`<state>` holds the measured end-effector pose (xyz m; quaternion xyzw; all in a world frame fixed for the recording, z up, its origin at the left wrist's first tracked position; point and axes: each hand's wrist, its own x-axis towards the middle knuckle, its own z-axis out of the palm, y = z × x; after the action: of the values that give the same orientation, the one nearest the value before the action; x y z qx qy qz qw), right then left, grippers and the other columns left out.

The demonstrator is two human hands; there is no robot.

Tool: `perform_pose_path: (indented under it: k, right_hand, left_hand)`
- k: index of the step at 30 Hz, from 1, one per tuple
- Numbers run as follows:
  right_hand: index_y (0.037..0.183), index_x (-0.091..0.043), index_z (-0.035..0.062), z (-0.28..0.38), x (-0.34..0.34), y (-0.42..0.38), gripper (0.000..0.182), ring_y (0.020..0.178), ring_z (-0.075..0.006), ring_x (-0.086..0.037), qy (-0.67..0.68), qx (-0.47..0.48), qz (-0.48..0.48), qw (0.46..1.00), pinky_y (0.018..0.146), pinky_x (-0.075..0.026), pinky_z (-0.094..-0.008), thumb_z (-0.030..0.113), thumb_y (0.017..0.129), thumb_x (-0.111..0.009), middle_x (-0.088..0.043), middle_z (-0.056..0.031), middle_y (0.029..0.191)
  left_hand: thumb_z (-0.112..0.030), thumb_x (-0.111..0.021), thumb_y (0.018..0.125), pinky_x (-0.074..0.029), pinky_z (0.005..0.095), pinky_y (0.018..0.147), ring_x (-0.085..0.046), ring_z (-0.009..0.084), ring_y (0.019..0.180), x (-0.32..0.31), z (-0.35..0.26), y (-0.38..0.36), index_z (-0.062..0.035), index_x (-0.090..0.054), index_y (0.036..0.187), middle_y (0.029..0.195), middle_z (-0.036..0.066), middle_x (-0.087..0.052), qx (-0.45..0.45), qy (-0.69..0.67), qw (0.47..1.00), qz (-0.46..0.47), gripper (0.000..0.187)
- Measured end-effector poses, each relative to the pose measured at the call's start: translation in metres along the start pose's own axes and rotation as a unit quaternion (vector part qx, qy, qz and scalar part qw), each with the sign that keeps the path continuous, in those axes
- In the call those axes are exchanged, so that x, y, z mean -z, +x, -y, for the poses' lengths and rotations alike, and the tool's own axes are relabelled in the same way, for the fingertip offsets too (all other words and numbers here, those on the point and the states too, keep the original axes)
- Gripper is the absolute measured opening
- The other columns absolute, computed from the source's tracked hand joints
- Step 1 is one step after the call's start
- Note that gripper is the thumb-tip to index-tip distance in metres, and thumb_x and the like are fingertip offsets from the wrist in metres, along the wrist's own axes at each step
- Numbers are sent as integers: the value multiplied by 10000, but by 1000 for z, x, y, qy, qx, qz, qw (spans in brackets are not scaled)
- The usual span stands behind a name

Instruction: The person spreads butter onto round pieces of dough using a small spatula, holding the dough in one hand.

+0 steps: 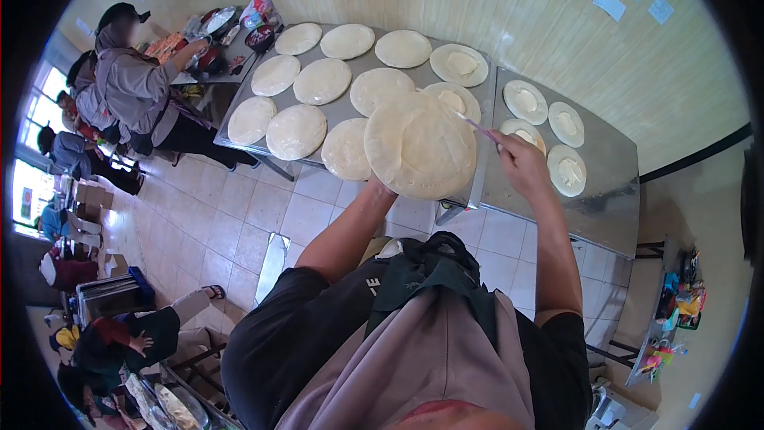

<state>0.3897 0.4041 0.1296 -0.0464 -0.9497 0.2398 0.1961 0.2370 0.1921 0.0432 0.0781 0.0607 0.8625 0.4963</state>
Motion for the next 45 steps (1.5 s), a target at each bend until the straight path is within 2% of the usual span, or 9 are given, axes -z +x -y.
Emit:
perform_pose_path:
  k: [2, 9, 12, 14, 17, 23, 32, 41, 45]
  right_hand:
    - [1251, -659, 137, -4, -20, 0, 409, 627, -259, -579, 17, 30, 0, 999, 578, -473, -361, 64, 859, -566, -590, -98, 784]
    - [1219, -668, 146, 49, -24, -38, 403, 659, -306, -585, -11, 110, 114, 987, 594, -484, -394, 72, 833, -579, -590, -94, 774]
    - [1202, -672, 129, 32, -16, -28, 384, 652, -295, -589, 60, 74, 121, 988, 590, -477, -377, 60, 837, -577, -583, -103, 746]
    - [1210, -669, 120, -2, -23, -13, 387, 635, -293, -587, 60, 7, -19, 998, 583, -470, -369, 49, 843, -569, -572, -115, 723]
    - [1193, -674, 96, -28, -39, -14, 375, 629, -292, -589, 44, -25, -13, 999, 598, -470, -362, 28, 842, -558, -574, -135, 727]
    - [1120, -705, 86, 55, -28, -52, 296, 695, -296, -639, 84, 44, 103, 990, 597, -496, -381, 65, 852, -582, -616, -116, 768]
    - [1194, -685, 87, -47, -36, -28, 376, 619, -279, -566, 91, -28, -34, 995, 608, -481, -363, 18, 850, -548, -600, -141, 766]
    - [1221, -655, 29, 18, -10, -76, 368, 651, -226, -549, 143, 0, 90, 986, 626, -439, -317, 0, 871, -547, -564, -131, 748]
    - [1225, -666, 96, -19, -7, -56, 425, 604, -274, -538, 124, -67, -70, 988, 582, -450, -364, 16, 814, -595, -545, -114, 741]
  left_hand:
    - [-496, -550, 950, -468, 526, 1042, -543, 302, 1266, 5, -1, 2, -116, -408, 1457, 1431, 128, -506, -7, 16, 1000, -7, 650]
    - [-449, -530, 971, -479, 525, 1027, -562, 310, 1240, 35, -17, 2, -114, -439, 1434, 1411, 129, -528, -67, 24, 997, 21, 578]
    - [-439, -534, 969, -477, 541, 1023, -561, 318, 1239, 23, -18, -5, -107, -464, 1413, 1400, 130, -539, -63, -36, 997, 31, 559]
    - [-441, -542, 962, -475, 556, 1019, -555, 327, 1245, 13, -15, -9, -101, -482, 1398, 1393, 133, -545, -39, -119, 992, 33, 556]
    - [-442, -542, 962, -480, 553, 1014, -568, 329, 1227, 17, -17, -5, -101, -484, 1395, 1373, 135, -563, -48, -89, 995, 27, 554]
    - [-455, -517, 975, -460, 554, 1036, -537, 322, 1268, 38, -25, -9, -124, -441, 1434, 1427, 124, -515, -72, -49, 996, 21, 571]
    - [-477, -518, 971, -426, 555, 1074, -508, 325, 1301, 33, -19, -2, -128, -400, 1465, 1469, 135, -469, -70, -31, 997, 0, 616]
    - [-471, -503, 978, -482, 528, 1023, -543, 317, 1263, 7, -18, 3, -119, -425, 1442, 1423, 130, -516, -50, -22, 998, 12, 587]
    - [-498, -498, 970, -467, 553, 1030, -531, 330, 1272, 6, -7, 16, -131, -424, 1442, 1429, 128, -510, -70, -26, 997, -11, 602]
